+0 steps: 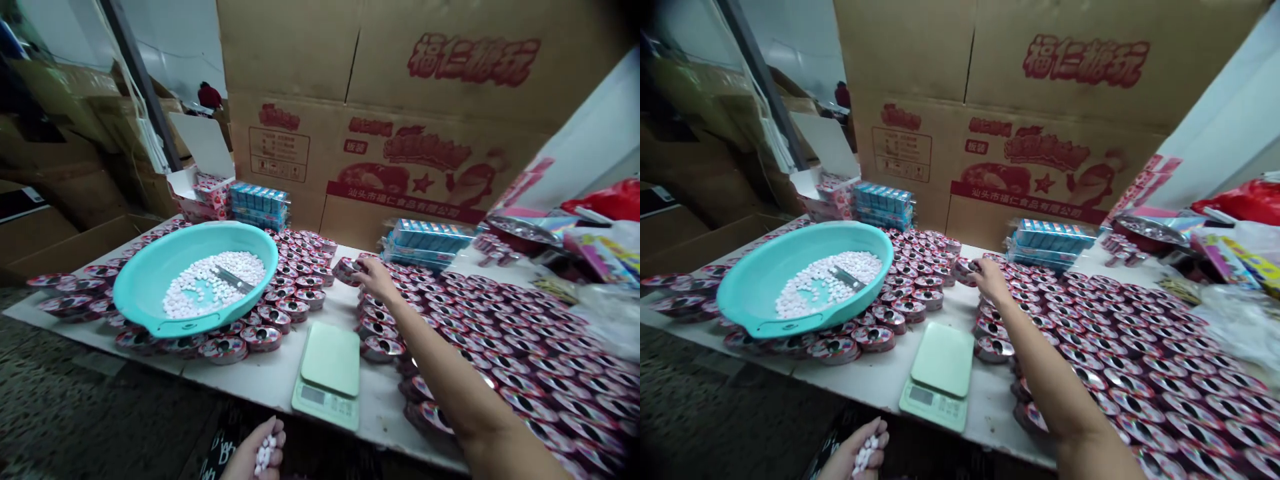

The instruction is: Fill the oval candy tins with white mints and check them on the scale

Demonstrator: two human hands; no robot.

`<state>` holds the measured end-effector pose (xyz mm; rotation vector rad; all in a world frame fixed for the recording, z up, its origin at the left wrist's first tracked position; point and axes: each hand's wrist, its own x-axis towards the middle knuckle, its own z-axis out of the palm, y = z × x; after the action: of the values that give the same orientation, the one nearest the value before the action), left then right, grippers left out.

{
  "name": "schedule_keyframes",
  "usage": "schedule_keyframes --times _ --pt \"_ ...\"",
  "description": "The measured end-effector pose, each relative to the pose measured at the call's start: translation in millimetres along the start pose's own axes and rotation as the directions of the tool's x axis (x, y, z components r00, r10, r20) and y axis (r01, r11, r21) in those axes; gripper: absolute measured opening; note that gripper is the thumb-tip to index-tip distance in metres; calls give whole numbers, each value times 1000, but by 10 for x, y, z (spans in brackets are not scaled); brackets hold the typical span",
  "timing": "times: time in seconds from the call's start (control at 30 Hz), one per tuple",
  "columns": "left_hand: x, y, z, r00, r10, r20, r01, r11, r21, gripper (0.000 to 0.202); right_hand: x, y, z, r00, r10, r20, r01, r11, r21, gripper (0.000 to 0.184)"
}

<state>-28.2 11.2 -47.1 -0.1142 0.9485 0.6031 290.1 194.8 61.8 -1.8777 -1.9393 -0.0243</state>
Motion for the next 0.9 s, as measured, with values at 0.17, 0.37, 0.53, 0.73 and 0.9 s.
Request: schedule_keyframes --times 0.17,0.37,0.53,0.73,0.9 --pt "-117 -167 12 999 22 44 -23 1000 17 13 -725 -450 -46 991 -114 75 98 978 186 28" --pt "-243 -256 -6 992 14 126 -21 998 60 11 -1363 -743 -6 966 -144 214 136 989 53 30" --pt "-309 -248 70 976 82 201 -89 996 28 20 -2011 -1257 44 982 -186 38 180 975 130 35" --pt "-175 -260 -4 954 47 295 -51 999 7 33 -2600 -1853 454 823 -477 309 455 879 145 30" --pt "-101 -334 -102 955 -40 295 24 998 56 38 -2707 -1737 576 834 -434 342 388 900 198 19"
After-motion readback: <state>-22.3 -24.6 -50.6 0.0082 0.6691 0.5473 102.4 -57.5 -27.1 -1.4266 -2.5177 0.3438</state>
